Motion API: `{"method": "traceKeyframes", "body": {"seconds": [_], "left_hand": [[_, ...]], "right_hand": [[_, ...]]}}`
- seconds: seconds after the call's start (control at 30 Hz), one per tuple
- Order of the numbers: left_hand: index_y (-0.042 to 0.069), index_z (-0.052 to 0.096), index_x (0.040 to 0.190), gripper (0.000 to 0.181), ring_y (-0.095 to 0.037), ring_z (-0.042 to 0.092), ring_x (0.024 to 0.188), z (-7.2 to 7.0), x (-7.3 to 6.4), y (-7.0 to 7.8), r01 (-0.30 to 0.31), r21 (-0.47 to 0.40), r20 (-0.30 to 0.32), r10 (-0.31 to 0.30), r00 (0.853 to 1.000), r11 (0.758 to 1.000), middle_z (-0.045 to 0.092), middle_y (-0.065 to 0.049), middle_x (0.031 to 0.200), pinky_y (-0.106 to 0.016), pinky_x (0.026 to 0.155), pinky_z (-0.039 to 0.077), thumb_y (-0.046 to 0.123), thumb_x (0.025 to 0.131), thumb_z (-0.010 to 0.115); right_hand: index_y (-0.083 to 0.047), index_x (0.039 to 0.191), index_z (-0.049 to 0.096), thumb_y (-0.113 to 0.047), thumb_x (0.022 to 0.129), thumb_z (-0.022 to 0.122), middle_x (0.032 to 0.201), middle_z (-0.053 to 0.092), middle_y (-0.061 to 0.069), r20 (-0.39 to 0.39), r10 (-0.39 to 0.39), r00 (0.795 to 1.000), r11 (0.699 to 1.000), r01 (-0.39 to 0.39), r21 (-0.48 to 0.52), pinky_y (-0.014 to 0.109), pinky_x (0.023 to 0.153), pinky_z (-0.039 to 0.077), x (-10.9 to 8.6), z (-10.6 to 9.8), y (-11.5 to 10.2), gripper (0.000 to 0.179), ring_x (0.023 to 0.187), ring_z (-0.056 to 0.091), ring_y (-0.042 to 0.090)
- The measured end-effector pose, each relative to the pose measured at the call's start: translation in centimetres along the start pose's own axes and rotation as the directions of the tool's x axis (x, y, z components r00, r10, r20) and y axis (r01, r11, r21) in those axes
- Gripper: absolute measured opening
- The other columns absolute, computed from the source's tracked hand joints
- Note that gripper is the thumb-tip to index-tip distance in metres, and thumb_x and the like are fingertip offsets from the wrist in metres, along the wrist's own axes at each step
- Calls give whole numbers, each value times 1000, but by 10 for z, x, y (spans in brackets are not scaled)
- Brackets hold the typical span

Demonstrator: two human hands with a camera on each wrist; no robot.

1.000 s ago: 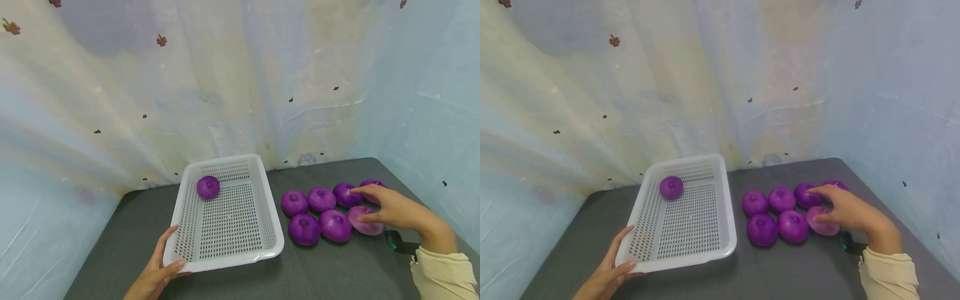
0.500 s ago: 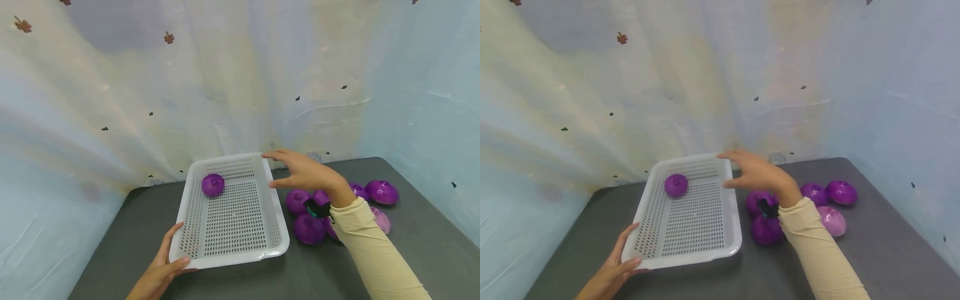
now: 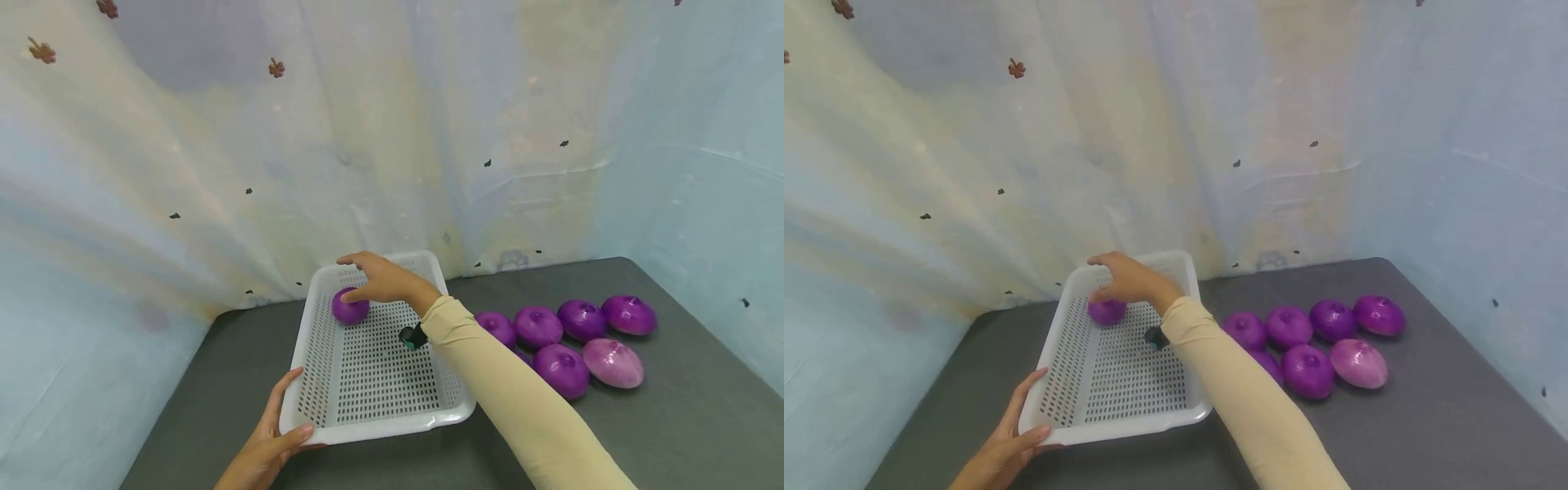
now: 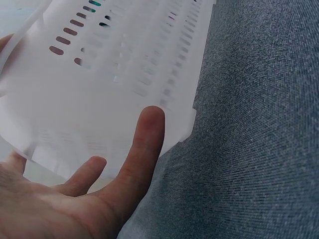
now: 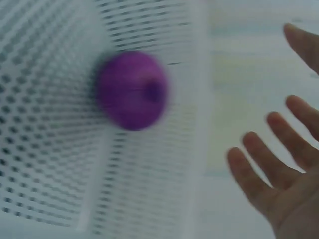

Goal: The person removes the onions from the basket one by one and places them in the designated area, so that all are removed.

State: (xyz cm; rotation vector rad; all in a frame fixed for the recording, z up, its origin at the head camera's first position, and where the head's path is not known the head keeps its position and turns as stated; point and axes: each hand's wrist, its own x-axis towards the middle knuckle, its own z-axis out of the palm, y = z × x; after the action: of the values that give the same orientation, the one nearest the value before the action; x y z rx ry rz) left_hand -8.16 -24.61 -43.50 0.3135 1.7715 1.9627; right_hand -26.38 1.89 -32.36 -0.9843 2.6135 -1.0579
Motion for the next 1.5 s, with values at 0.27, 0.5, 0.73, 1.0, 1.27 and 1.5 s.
{"method": "traceKeyframes", "body": {"seconds": [0.27,0.5,0.73,1.0,1.27,1.5], "left_hand": [[40,-6,153,83,-38,42,133,1,-5,-1,2,20,-36,-2,999,1000,-17,-18,161,-47,95,54,5,102,49],[41,-6,153,84,-45,36,135,-1,-10,3,7,34,-69,-5,998,999,-21,-16,161,-53,95,53,5,101,50],[44,-10,153,84,-47,29,139,-5,-17,0,33,43,-74,-30,997,999,-22,-16,160,-49,97,52,8,103,48],[42,-10,154,87,-48,27,138,-2,-16,3,-3,55,-77,7,997,999,-20,-15,160,-42,95,54,6,101,49],[43,-9,152,85,-44,32,137,-4,-14,3,4,49,-59,-1,998,999,-20,-17,160,-42,95,54,5,102,48],[43,-6,152,85,-44,36,136,-1,-11,3,12,34,-83,-9,997,999,-18,-19,161,-50,95,53,6,101,50]], "right_hand": [[-17,153,38,-33,87,78,161,34,5,-12,87,996,996,-86,4,44,122,26,25,39,36,79,151,28,25],[-15,153,38,-22,83,82,160,37,4,19,88,996,994,-87,-67,40,123,25,31,56,44,83,150,30,24],[-17,155,35,-16,84,80,160,36,4,109,112,988,978,-90,-187,38,119,32,29,71,33,84,148,33,22],[-23,152,42,-21,81,84,151,42,5,148,147,978,975,-118,-188,36,113,41,23,68,28,82,138,45,21],[-26,153,40,-24,76,88,151,40,7,181,182,966,979,-161,-124,41,112,42,21,62,30,91,138,45,25],[-26,155,35,-19,73,90,160,36,2,222,161,962,984,-141,-106,43,119,33,20,66,34,99,148,35,24]]}}
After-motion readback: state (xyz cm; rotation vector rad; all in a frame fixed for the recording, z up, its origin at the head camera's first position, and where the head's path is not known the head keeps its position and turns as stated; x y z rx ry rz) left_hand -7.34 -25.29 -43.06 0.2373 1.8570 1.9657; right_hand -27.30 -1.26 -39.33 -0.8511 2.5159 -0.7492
